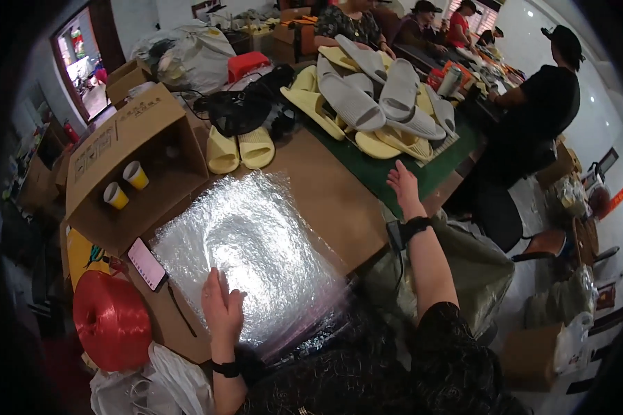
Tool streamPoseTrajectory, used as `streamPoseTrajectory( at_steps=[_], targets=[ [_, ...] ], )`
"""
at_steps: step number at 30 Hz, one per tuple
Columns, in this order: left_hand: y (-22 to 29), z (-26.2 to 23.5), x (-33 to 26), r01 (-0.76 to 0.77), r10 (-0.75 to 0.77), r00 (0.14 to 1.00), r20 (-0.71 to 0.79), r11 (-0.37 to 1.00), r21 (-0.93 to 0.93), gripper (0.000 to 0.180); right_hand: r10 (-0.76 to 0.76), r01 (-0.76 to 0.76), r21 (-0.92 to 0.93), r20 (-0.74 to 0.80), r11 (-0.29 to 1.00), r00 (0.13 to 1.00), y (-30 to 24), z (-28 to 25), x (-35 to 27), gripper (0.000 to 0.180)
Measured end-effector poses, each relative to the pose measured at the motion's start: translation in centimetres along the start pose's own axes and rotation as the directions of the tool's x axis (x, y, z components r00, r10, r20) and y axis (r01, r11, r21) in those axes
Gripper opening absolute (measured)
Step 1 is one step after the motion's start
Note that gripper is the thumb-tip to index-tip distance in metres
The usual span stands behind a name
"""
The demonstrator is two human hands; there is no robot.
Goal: The recorder is sorting and placing pairs of slides/sandals into plastic bags at a workstation.
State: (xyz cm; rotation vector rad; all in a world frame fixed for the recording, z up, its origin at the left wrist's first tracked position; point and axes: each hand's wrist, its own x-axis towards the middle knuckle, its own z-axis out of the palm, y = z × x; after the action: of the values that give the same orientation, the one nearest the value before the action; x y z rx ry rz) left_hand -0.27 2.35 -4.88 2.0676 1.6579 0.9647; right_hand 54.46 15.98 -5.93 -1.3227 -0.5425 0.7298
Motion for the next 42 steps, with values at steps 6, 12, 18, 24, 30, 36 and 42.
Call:
streamPoseTrajectory(
  at_steps=[6, 12, 18, 24, 30, 36, 42],
  targets=[
    [-0.2, 0.0, 0.3, 0.002, -0.001, 1.000, -0.030, 1.000, 0.004, 0.064, 0.106, -0.117, 0.225, 0.058, 0.967, 0.993, 1.4, 3.0, 8.2, 0.055],
    [0.6, -0.3, 0.2, 0.031, -0.032, 0.999, 0.010, 0.999, 0.040, 0.064, 0.237, -0.226, 0.411, 0.026, 0.883, 0.971, 0.6, 3.9, 11.5, 0.078],
    [0.3, -0.2, 0.1, 0.075, -0.077, 0.996, 0.046, 0.996, 0.038, 0.068, 0.320, -0.242, 0.517, -0.065, 0.821, 0.945, -1.6, 4.7, 14.6, 0.101],
    [-0.2, 0.2, -0.2, 0.072, -0.074, 0.996, 0.047, 0.996, 0.046, 0.069, 0.195, -0.056, 0.507, -0.225, 0.860, 0.955, 0.1, 5.9, 14.1, 0.070],
    [0.4, -0.1, 0.2, 0.050, -0.050, 0.998, 0.025, 0.999, 0.001, 0.067, 0.277, -0.160, 0.431, -0.223, 0.888, 0.935, 3.6, 10.9, 5.9, 0.075],
    [-0.5, 0.3, -0.1, 0.026, -0.026, 0.999, 0.021, 0.999, 0.026, 0.067, 0.292, -0.251, 0.497, -0.005, 0.830, 0.956, 3.1, 15.7, -6.3, 0.070],
    [0.0, -0.1, 0.1, 0.041, -0.040, 0.999, 0.026, 0.999, -0.019, 0.069, 0.567, -0.574, 0.131, 0.092, 0.808, 0.819, 2.9, 14.4, -10.3, 0.059]
  ],
)
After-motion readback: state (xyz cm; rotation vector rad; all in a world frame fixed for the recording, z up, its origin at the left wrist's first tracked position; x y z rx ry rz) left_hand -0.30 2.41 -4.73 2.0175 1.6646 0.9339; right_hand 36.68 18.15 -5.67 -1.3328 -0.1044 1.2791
